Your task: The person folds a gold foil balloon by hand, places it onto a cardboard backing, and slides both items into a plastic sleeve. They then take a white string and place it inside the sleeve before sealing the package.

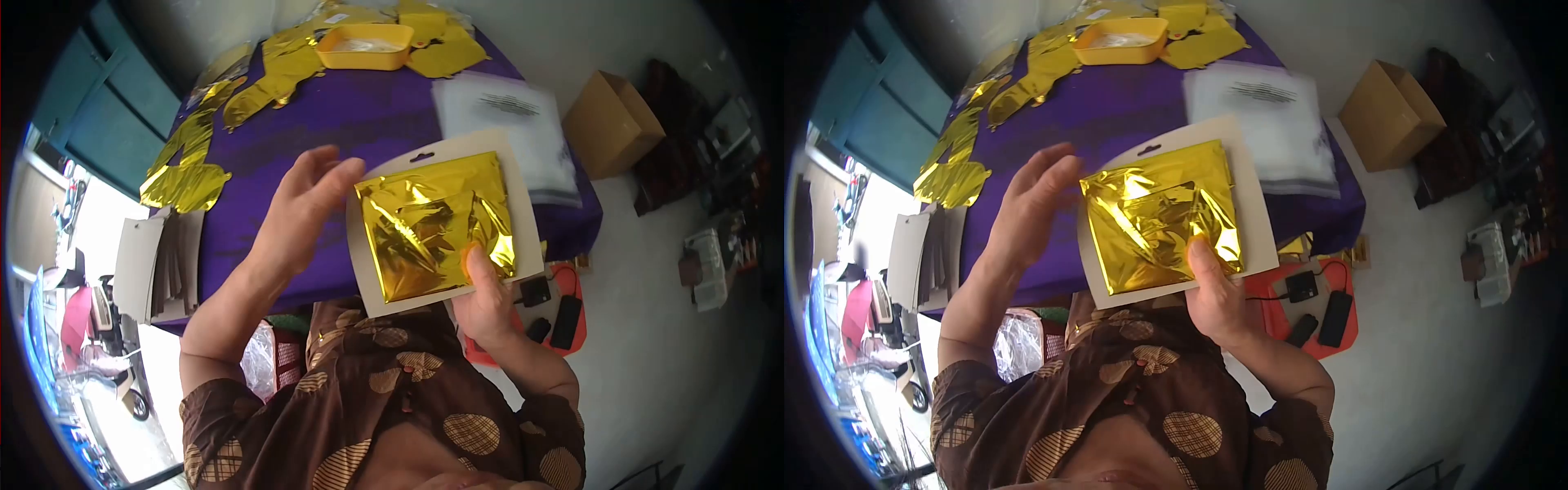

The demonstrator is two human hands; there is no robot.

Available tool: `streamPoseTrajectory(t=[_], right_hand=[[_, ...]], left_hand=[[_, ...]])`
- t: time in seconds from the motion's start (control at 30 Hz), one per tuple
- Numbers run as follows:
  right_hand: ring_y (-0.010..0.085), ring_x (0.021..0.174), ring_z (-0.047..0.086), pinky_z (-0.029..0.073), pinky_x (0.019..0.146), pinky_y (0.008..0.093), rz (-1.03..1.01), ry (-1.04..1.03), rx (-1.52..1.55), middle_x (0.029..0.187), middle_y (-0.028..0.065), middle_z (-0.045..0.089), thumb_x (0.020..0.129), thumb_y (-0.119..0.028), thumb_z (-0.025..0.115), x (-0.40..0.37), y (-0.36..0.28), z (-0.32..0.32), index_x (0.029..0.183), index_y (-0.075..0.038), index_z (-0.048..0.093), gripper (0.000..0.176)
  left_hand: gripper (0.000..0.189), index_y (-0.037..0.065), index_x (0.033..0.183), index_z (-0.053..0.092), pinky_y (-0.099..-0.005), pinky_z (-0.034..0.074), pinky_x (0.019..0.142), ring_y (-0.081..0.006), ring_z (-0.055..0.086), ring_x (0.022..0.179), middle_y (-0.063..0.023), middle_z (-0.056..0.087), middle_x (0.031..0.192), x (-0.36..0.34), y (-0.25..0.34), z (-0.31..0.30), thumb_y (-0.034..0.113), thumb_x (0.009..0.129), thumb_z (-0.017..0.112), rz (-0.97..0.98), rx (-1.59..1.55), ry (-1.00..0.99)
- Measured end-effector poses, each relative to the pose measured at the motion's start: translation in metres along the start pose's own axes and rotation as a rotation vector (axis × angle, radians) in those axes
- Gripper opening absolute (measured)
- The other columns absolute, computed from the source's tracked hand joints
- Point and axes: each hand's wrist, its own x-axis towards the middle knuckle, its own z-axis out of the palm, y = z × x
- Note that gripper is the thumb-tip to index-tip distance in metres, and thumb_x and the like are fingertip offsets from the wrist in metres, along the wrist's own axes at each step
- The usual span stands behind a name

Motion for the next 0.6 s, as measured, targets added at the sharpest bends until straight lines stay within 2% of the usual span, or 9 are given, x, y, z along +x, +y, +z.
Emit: streamPoseTrajectory(t=[0.1,0.17,0.23,0.27,0.33,0.4,0.5,0.53,0.6], right_hand=[[0.0348,0.121,0.059,0.044,0.107,0.0445,-0.097,-0.026,-0.152,0.130,0.0199,0.060,0.089,0.006,0.056,0.009,0.007,0.022,0.142,0.001,0.047,0.054],[0.0345,0.119,0.060,0.045,0.105,0.0439,-0.188,-0.026,-0.184,0.128,0.0200,0.062,0.088,0.007,0.057,0.015,0.007,0.036,0.140,0.002,0.049,0.053],[0.0247,0.122,0.057,0.046,0.106,0.0410,-0.490,-0.141,-0.459,0.136,0.0119,0.056,0.104,-0.018,0.052,0.019,0.019,0.045,0.141,0.001,0.045,0.042],[0.0268,0.116,0.062,0.049,0.102,0.0429,-0.668,-0.018,-0.597,0.131,0.0138,0.060,0.106,-0.025,0.050,0.020,0.014,0.052,0.138,0.002,0.047,0.042],[0.0282,0.113,0.064,0.052,0.097,0.0432,-0.001,-0.131,0.343,0.128,0.0159,0.062,0.106,-0.030,0.049,0.023,-0.001,0.070,0.136,0.003,0.049,0.044],[0.0264,0.095,0.071,0.059,0.079,0.0379,0.233,-0.298,0.836,0.116,0.0177,0.068,0.106,-0.038,0.047,0.029,-0.024,0.083,0.132,0.005,0.054,0.051],[0.0224,0.073,0.072,0.058,0.065,0.0299,0.529,-0.884,0.357,0.098,0.0150,0.073,0.107,-0.032,0.048,0.033,-0.038,0.048,0.126,0.005,0.060,0.043],[0.0181,0.059,0.069,0.054,0.056,0.0248,0.402,-0.874,0.015,0.085,0.0120,0.074,0.105,-0.019,0.052,0.031,-0.066,0.048,0.116,0.005,0.066,0.031],[0.0227,0.062,0.068,0.053,0.057,0.0302,-0.307,-0.618,-0.310,0.079,0.0119,0.071,0.091,-0.002,0.063,0.030,-0.063,0.043,0.106,0.004,0.069,0.017]], left_hand=[[0.080,-0.012,0.143,0.039,-0.0374,0.046,0.100,-0.0266,0.057,0.120,-0.0187,0.056,0.132,-0.007,-0.018,-0.023,0.045,0.093,0.068,0.087,-0.195,0.271],[0.072,-0.013,0.134,0.047,-0.0379,0.050,0.096,-0.0251,0.064,0.111,-0.0188,0.064,0.121,-0.013,-0.019,-0.036,0.041,0.093,0.069,-0.031,-0.365,0.186],[0.065,-0.012,0.131,0.050,-0.0375,0.053,0.090,-0.0231,0.067,0.103,-0.0189,0.067,0.114,-0.017,-0.029,-0.053,0.036,0.092,0.072,-0.180,-0.528,-0.005],[0.041,-0.009,0.119,0.060,-0.0361,0.057,0.085,-0.0207,0.071,0.091,-0.0158,0.071,0.104,-0.020,-0.029,-0.047,0.021,0.093,0.070,-0.139,-0.594,0.061],[0.030,-0.008,0.115,0.062,-0.0338,0.058,0.082,-0.0204,0.071,0.088,-0.0162,0.072,0.103,-0.017,-0.037,-0.057,0.012,0.093,0.067,-0.093,-0.583,0.069],[0.020,-0.009,0.109,0.064,-0.0315,0.060,0.078,-0.0203,0.072,0.083,-0.0166,0.072,0.099,-0.012,-0.034,-0.064,0.003,0.094,0.063,-0.085,-0.573,0.116],[0.020,-0.009,0.110,0.064,-0.0335,0.061,0.077,-0.0214,0.073,0.083,-0.0185,0.072,0.101,0.008,-0.051,-0.089,0.003,0.094,0.063,-0.139,-0.525,0.145],[0.020,-0.011,0.110,0.064,-0.0350,0.061,0.075,-0.0226,0.073,0.082,-0.0203,0.072,0.101,0.014,-0.059,-0.095,0.003,0.095,0.062,-0.187,-0.473,0.161],[0.023,-0.011,0.112,0.063,-0.0359,0.062,0.077,-0.0241,0.073,0.083,-0.0202,0.072,0.102,0.017,-0.064,-0.097,0.004,0.094,0.063,-0.240,-0.404,0.148]])
